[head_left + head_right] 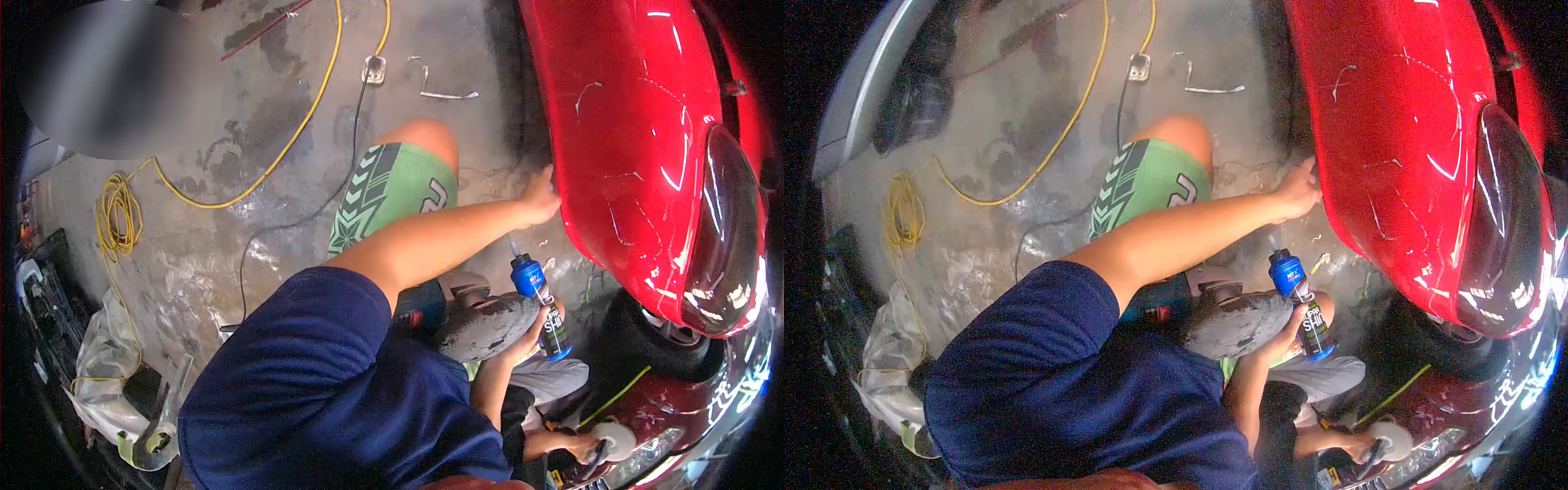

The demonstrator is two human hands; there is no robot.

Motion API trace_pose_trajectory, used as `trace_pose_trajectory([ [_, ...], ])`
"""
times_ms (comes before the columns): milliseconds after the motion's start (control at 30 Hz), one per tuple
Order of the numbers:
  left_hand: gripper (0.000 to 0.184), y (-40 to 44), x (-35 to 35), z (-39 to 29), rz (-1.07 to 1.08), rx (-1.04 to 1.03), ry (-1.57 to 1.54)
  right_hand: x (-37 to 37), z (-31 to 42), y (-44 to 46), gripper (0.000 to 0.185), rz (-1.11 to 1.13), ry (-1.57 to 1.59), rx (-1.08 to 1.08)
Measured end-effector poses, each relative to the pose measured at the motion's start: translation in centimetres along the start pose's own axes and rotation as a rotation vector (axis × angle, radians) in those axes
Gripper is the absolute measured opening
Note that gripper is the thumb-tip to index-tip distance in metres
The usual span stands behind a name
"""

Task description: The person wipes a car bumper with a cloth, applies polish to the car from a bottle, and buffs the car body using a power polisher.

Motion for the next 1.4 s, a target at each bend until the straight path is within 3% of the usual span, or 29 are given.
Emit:
trace_pose_trajectory([
  [233,0.079,-4.8,-2.6,-0.4,0.301,0.216,-0.124,0.9,-2.3,0.8,0.055,0.103,0.164,-0.096],
  [333,0.08,-5.3,-2.8,0.2,0.344,0.235,-0.109,1.2,-0.9,-0.6,0.051,0.01,0.103,-0.084],
  [400,0.081,-5.2,-1.8,0.1,0.203,0.099,0.03,1.4,0.4,0.2,0.049,0.008,0.055,0.155],
  [467,0.084,-5.5,-0.1,-1.5,-0.067,-0.183,0.282,2.3,0.4,1.8,0.053,0.026,0.056,0.314],
  [567,0.09,-6.5,0.3,-4.7,-0.081,-0.443,0.416,1.2,3.8,0.8,0.062,0.024,0.143,0.432],
  [600,0.086,-6.7,-0.4,-4.7,-0.006,-0.423,0.49,1.1,5.1,0.4,0.071,-0.018,0.193,0.475],
  [700,0.073,-7.7,-1.8,-1.6,0.12,-0.545,0.498,0.5,8.8,-0.2,0.073,0.002,0.234,0.669],
  [733,0.055,-8.1,-1.7,-1.1,0.129,-0.574,0.255,1.0,9.4,0.2,0.074,0.002,0.217,0.736],
  [833,0.042,-7.7,-1.9,0.2,0.117,-0.506,-0.052,0.8,11.2,0.7,0.074,-0.002,0.181,0.828],
  [933,0.035,-6.9,-2.8,1.5,0.258,-0.216,-0.333,0.6,12.4,1.2,0.074,-0.059,0.085,0.879],
  [1400,0.03,-8.7,-2.7,-0.8,0.313,-0.085,-0.304,-0.3,11.9,1.6,0.073,-0.055,0.016,0.812],
])
Point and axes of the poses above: each hand's wrist, its own y-axis towards the middle knuckle, its own x-axis out of the back of the hand, z = x × y, the point moved 8 cm from there along y, towards the middle knuckle, and after that the axes turned 13 degrees about -y, right-handed, at the moved point
